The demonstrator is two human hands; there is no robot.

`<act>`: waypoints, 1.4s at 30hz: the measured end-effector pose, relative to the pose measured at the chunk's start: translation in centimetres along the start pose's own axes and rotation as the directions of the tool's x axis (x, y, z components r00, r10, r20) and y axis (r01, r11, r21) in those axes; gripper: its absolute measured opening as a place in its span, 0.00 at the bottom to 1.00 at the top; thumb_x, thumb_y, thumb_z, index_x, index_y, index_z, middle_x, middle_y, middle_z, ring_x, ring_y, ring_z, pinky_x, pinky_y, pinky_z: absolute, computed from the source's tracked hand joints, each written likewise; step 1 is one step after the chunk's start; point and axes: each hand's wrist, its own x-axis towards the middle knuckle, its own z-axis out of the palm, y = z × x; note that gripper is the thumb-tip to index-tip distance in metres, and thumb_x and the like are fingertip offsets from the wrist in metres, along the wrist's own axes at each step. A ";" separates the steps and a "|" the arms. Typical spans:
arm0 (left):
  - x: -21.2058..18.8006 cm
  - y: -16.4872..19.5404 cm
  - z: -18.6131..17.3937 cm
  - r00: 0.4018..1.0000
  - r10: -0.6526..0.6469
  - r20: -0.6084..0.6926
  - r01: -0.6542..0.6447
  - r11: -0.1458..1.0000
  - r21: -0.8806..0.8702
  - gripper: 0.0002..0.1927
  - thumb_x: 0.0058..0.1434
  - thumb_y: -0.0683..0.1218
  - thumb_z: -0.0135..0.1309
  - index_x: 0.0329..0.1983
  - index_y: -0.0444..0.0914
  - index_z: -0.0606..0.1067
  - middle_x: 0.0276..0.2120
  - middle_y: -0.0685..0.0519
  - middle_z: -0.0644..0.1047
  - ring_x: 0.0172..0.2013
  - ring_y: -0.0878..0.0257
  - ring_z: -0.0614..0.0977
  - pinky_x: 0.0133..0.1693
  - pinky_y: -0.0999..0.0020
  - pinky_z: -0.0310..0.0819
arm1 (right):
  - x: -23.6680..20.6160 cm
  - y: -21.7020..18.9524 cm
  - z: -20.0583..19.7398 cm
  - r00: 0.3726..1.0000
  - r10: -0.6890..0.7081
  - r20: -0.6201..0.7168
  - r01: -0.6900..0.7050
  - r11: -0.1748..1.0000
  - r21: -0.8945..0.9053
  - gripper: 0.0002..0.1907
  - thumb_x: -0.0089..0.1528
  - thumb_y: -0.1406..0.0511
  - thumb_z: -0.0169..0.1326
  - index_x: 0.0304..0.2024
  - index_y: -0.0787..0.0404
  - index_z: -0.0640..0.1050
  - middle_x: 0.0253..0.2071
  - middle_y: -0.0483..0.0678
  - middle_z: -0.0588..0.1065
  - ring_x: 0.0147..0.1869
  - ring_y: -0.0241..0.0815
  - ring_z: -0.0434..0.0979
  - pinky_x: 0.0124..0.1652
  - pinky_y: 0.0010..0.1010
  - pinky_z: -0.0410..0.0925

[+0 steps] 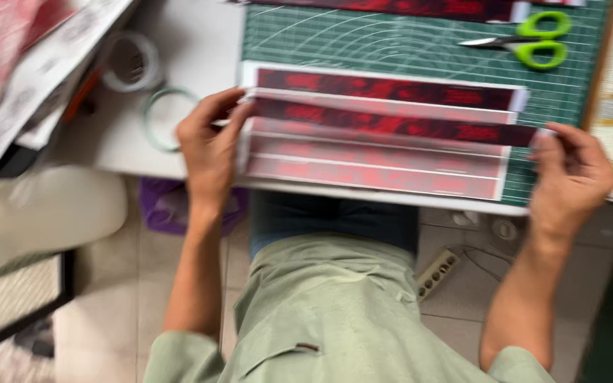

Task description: The person aligns multiple red and black printed sticker strips on a white backing sheet over a green cutting mat. They repeatedly adjust the strips' positions, smooth them down, and use a ruler to check alignment. The person also handles a roll of green tape near the end.

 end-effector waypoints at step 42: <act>5.9 -2.5 3.9 0.999 -0.024 -0.046 0.040 0.918 0.396 0.03 0.70 0.38 0.68 0.44 0.34 0.83 0.34 0.51 0.81 0.25 0.72 0.70 0.28 0.76 0.57 | 5.1 -1.4 5.7 0.996 0.058 -0.074 -0.085 0.889 -0.450 0.18 0.70 0.73 0.68 0.60 0.67 0.76 0.39 0.47 0.80 0.36 0.25 0.72 0.33 0.15 0.61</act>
